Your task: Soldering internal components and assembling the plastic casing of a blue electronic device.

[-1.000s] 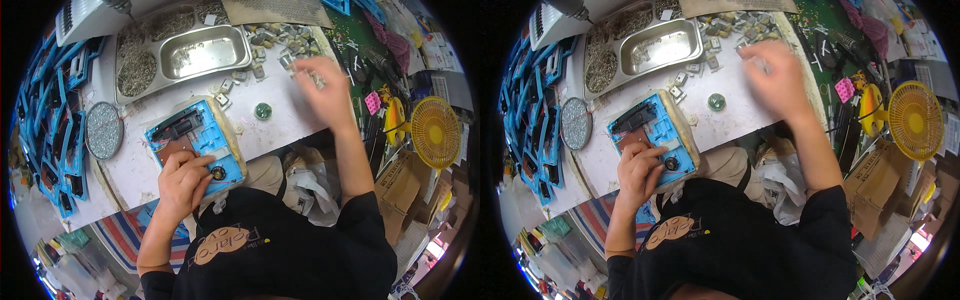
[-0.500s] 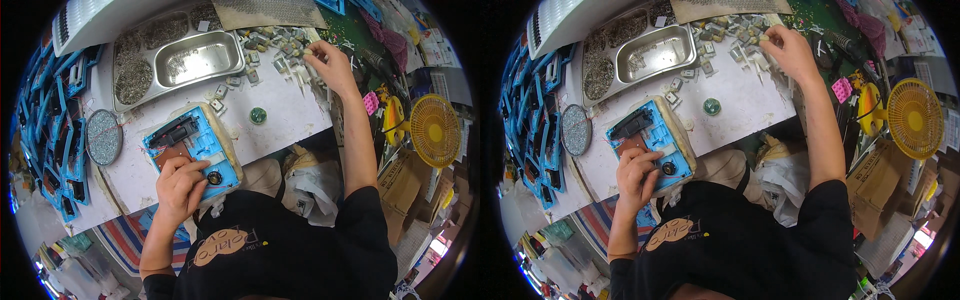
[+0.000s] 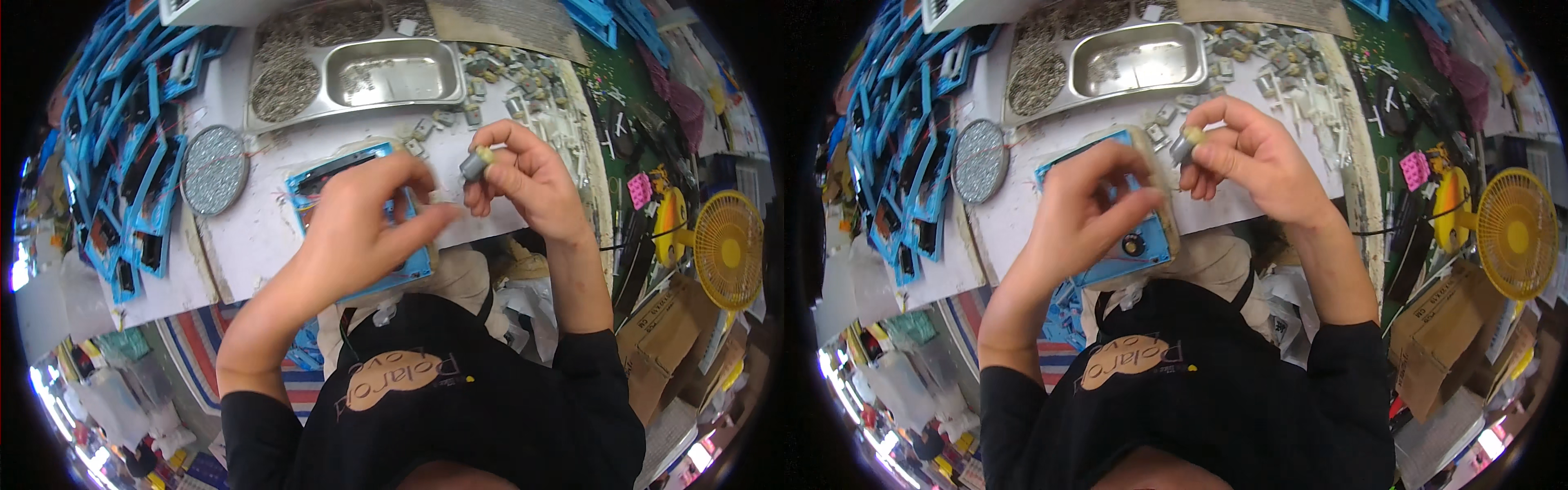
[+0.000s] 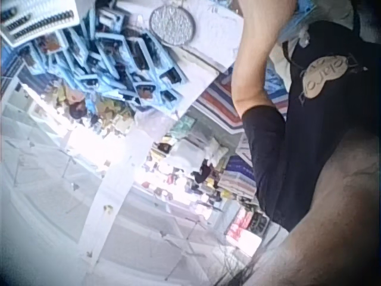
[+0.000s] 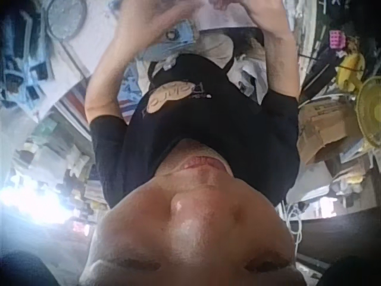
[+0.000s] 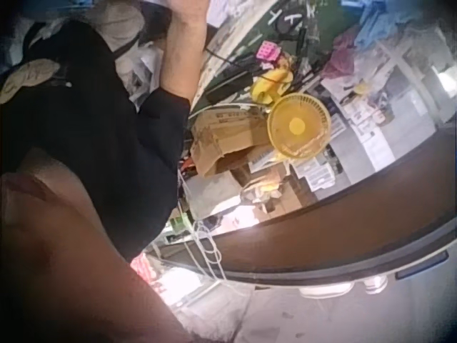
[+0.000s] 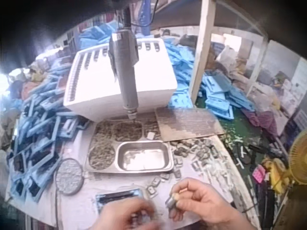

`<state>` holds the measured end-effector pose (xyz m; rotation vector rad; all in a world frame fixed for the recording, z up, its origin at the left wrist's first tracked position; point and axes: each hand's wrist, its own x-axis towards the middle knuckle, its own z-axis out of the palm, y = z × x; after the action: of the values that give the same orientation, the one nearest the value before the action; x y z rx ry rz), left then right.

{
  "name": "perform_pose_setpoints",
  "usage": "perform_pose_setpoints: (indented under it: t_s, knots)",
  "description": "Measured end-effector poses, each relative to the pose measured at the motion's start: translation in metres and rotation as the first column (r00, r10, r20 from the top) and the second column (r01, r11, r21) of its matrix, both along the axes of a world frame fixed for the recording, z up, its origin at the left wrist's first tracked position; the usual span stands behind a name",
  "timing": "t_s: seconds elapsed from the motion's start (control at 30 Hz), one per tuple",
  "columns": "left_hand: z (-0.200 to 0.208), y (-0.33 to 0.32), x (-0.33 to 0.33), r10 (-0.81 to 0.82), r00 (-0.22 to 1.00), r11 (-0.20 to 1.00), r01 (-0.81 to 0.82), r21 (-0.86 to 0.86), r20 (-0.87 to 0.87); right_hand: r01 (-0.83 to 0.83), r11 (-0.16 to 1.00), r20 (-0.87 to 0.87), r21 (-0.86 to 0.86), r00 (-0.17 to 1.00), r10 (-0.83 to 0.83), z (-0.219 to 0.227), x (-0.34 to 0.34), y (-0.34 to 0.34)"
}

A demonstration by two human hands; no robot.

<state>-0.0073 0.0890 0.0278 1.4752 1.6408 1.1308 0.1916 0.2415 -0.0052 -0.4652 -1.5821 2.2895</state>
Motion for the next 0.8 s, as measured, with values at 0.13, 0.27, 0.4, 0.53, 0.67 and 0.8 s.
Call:
perform_pose_setpoints:
  t_s: [0.13,0.27,0.4,0.53,0.67,0.8]
  knots:
    - [0.002,0.009,-0.004,-0.115,0.993,0.989,0.117,-0.093,0.028,-0.044,0.999,-0.029,-0.027,0.999,0.043,0.002,-0.007,-0.014]
    - [-0.005,0.012,-0.003,-0.119,0.990,0.990,0.124,0.068,-0.075,-0.039,0.984,-0.056,-0.175,0.998,0.029,-0.010,-0.002,-0.012]
    - [-0.006,0.019,-0.001,-0.089,0.995,0.990,0.092,0.104,-0.040,0.168,0.977,0.003,0.128,0.985,-0.170,-0.009,-0.004,-0.023]
    - [0.003,0.033,0.006,-0.150,0.986,0.986,0.155,-0.056,0.078,0.288,0.954,-0.038,0.080,0.958,-0.285,-0.006,0.002,-0.032]
    - [0.000,0.095,-0.018,-0.367,0.928,0.930,0.363,-0.065,-0.070,0.378,0.903,-0.021,0.205,0.924,-0.382,-0.003,0.028,-0.017]
    - [-0.039,0.197,-0.047,0.044,0.905,0.987,0.027,0.158,-0.424,0.385,0.918,-0.009,0.093,0.922,-0.386,-0.012,0.040,-0.010]
